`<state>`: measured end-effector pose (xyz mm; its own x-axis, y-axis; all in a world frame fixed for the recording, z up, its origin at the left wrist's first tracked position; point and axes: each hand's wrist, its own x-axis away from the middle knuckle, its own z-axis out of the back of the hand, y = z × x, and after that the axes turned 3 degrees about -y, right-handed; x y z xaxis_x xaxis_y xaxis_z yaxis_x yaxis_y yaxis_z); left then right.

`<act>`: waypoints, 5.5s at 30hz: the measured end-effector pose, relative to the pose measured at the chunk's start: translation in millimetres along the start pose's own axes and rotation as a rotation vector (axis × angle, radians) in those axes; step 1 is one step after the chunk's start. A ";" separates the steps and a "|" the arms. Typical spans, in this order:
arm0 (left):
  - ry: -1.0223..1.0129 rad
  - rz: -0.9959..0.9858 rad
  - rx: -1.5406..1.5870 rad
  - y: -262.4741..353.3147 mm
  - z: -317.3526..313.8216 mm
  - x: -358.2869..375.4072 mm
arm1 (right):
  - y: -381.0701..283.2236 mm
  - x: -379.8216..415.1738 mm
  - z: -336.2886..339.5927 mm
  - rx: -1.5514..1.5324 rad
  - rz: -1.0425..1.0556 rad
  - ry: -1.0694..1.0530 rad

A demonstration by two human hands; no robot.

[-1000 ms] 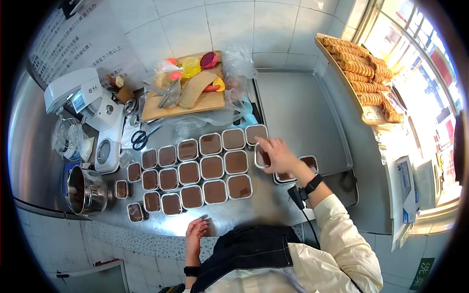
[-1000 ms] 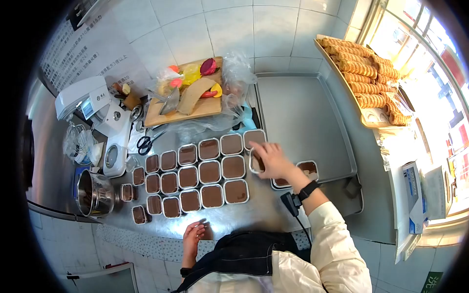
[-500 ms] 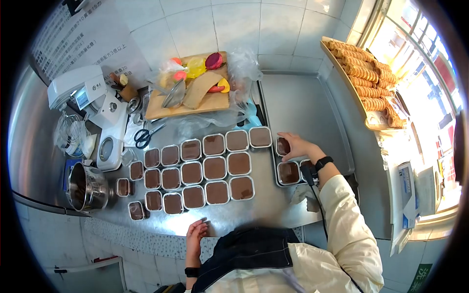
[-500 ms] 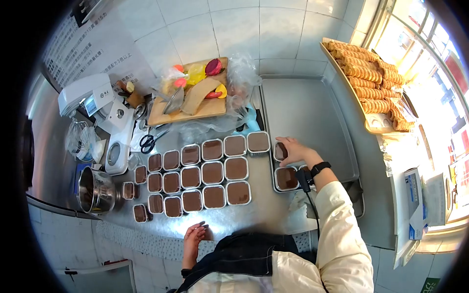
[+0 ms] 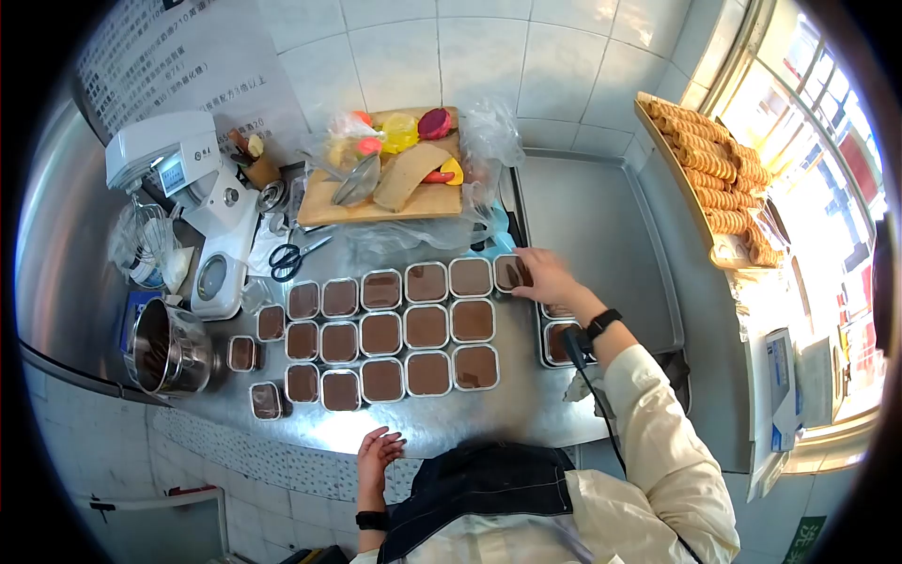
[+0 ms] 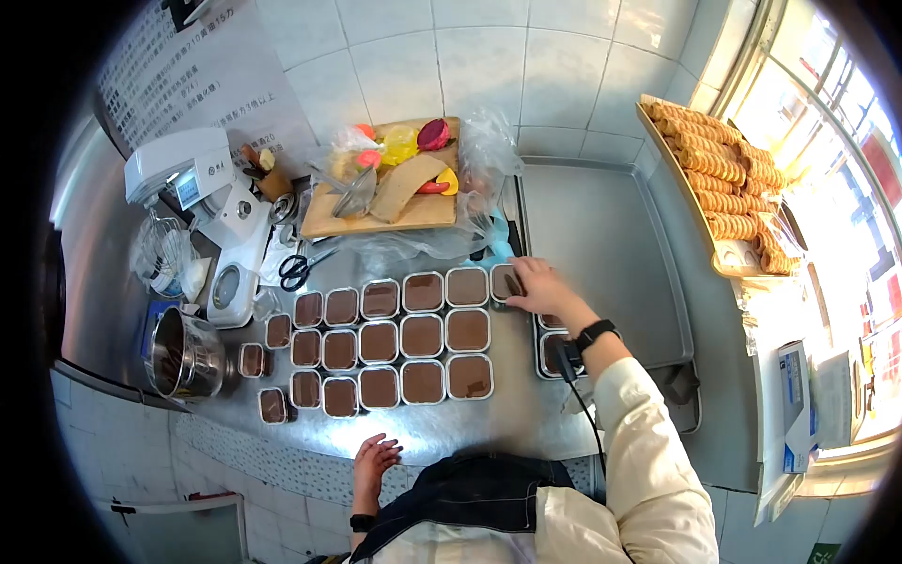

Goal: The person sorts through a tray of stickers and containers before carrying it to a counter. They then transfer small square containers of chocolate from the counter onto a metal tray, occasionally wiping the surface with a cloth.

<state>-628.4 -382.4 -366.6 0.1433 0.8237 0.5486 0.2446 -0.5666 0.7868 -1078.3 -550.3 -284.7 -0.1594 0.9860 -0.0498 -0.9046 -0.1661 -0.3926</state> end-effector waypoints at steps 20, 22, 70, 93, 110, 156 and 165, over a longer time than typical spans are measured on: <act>0.072 0.003 -0.040 -8.7 7.4 -10.0 | 10.2 -34.6 -25.9 0.208 -0.017 -0.075; 0.076 -0.003 -0.035 -9.8 7.5 -9.9 | 12.7 -30.4 -25.9 0.150 -0.002 -0.043; 0.111 0.054 -0.032 4.6 -1.9 -2.6 | -55.1 -81.7 -44.3 0.046 0.061 -0.313; 0.095 0.076 -0.034 6.1 1.2 -6.4 | 89.7 80.2 75.1 0.115 -0.317 -0.228; 0.084 0.076 -0.012 7.4 -1.1 -4.9 | 102.8 80.4 46.0 -0.173 -0.384 -0.360; 0.167 0.114 -0.025 11.6 -7.6 -2.9 | 118.7 27.3 21.1 -0.209 -0.969 0.177; 0.139 0.135 -0.038 13.9 -4.2 -5.4 | 109.4 38.9 19.0 -0.243 -0.969 0.102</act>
<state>-629.8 -394.9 -357.4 0.0379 0.7310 0.6813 0.1952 -0.6741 0.7124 -1190.9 -530.4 -312.1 0.6483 0.6925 0.3166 -0.5192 0.7062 -0.4814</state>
